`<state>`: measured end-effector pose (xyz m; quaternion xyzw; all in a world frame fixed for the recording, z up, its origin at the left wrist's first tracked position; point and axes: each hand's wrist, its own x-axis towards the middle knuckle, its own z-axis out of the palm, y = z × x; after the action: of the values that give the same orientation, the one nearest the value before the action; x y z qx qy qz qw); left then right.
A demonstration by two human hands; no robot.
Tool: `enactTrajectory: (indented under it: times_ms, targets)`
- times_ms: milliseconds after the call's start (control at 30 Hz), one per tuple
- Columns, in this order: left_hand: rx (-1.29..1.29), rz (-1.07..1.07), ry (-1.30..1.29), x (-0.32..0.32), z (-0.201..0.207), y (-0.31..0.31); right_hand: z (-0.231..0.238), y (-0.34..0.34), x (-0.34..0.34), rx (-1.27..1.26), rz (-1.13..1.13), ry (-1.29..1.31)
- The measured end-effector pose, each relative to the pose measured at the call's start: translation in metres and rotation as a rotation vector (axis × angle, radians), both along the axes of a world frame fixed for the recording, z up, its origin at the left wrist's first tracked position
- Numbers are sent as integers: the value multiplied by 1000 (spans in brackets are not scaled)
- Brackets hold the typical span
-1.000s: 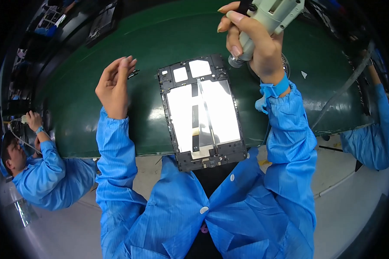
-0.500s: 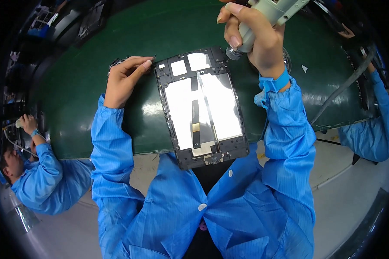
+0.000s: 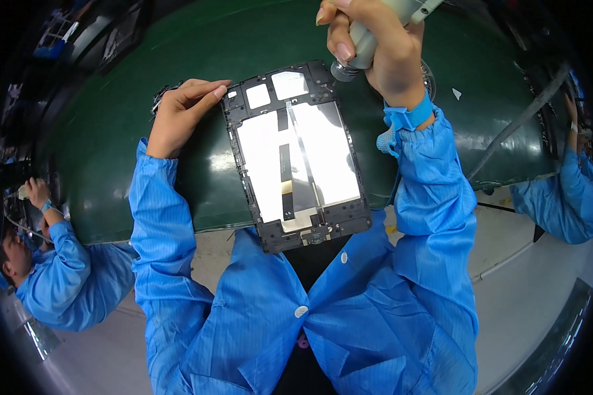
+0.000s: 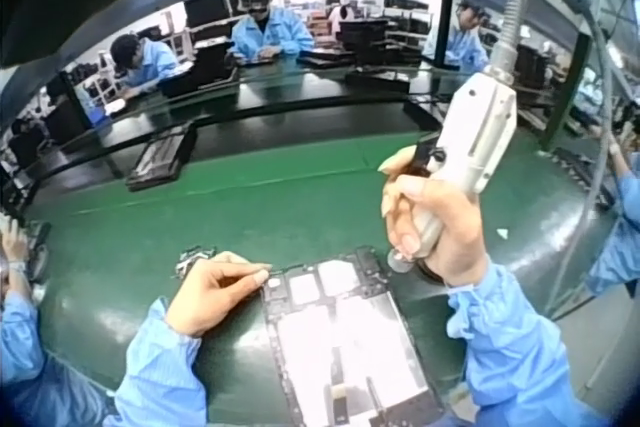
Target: The person assembles internal cables and other components into tablet devices on a conveyor belt assembly line, securing them with screws using an electric screwdriver.
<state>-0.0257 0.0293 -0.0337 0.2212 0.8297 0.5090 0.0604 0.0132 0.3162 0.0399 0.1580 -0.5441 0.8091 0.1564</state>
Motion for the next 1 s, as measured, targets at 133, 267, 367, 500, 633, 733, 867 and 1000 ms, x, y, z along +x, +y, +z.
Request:
enactTrajectory:
  times_ms: [133,267,367,500,633,733,867,1000]
  targets:
    - [100,-6,-264,4,5,5,-15,5,-7,84,50,12]
    - [233,56,-420,3,-9,5,-13,-39,-35,194,75,72]
    - [167,28,-340,3,-17,7,-3,-74,-40,137,189,-121]
    - [156,-26,-265,-1,-24,9,-14,-98,-48,151,274,-98]
    - [225,-38,-310,-2,-41,4,-32,-112,-50,166,297,-115]
    - [295,-103,-335,-3,-43,1,-38,-117,-50,197,282,-105]
    - [327,-96,-360,-2,-42,2,-43,-118,-50,253,275,-67]
    - [316,-83,-410,-4,-44,1,-45,-117,-50,298,292,-21]
